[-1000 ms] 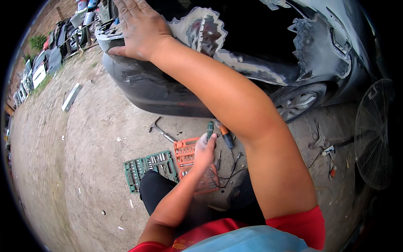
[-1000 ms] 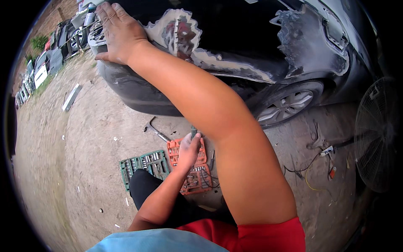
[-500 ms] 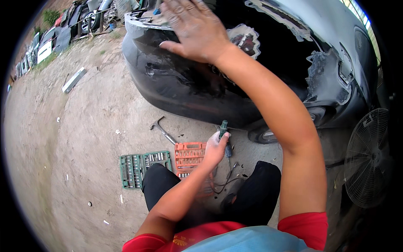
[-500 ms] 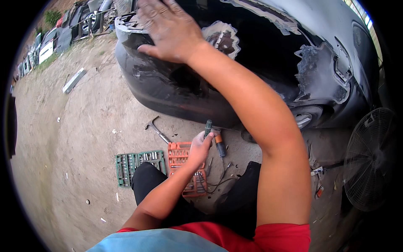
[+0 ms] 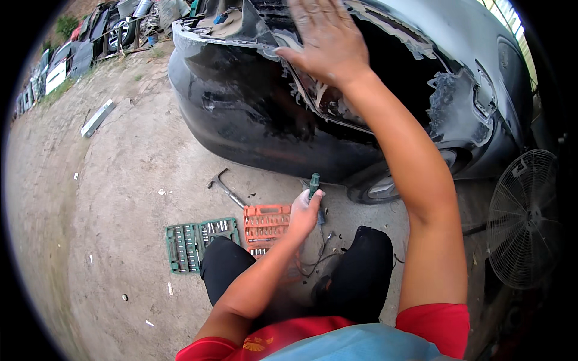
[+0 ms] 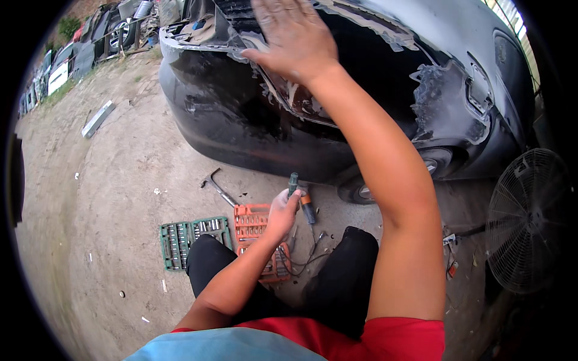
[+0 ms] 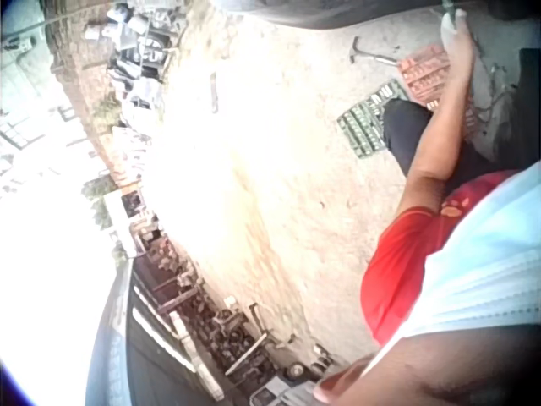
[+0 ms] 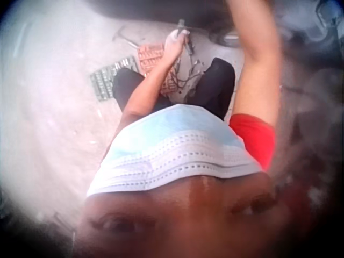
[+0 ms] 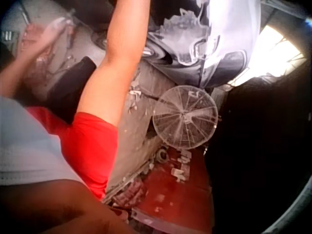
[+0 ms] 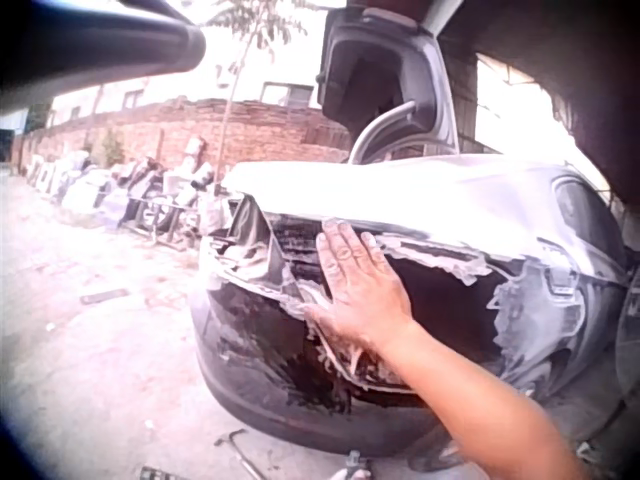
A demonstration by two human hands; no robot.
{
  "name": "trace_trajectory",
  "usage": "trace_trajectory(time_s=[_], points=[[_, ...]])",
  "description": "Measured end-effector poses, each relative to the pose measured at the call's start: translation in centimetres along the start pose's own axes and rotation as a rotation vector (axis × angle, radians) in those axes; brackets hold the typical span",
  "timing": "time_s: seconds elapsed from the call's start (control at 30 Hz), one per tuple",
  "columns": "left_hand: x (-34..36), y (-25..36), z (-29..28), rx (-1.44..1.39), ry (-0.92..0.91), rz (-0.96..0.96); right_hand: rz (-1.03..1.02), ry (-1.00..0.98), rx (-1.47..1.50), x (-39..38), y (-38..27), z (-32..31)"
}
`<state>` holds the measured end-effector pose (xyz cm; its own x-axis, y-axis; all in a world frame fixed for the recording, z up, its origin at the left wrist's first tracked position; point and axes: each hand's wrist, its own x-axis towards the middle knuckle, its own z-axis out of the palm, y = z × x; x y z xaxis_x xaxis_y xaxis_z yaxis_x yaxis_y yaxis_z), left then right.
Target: The person uses an angle grinder to smooth the surface of a car bumper. They then use a screwdriver to scrape and clean the edges of the bumper and finally wipe the area with their hand.
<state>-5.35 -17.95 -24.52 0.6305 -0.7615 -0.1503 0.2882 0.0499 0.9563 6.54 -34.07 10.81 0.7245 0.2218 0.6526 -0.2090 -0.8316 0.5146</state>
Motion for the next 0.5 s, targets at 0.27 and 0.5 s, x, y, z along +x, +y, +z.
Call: trace_trajectory(time_s=[0.27,0.5], points=[[-1.9,0.9,-1.2,-0.034,0.03,0.077,0.369,0.21,-0.186,-13.2,9.8,0.2],[-3.5,2.3,-2.8,0.0,0.023,0.052,0.347,0.245,-0.146,-7.2,0.8,2.8]])
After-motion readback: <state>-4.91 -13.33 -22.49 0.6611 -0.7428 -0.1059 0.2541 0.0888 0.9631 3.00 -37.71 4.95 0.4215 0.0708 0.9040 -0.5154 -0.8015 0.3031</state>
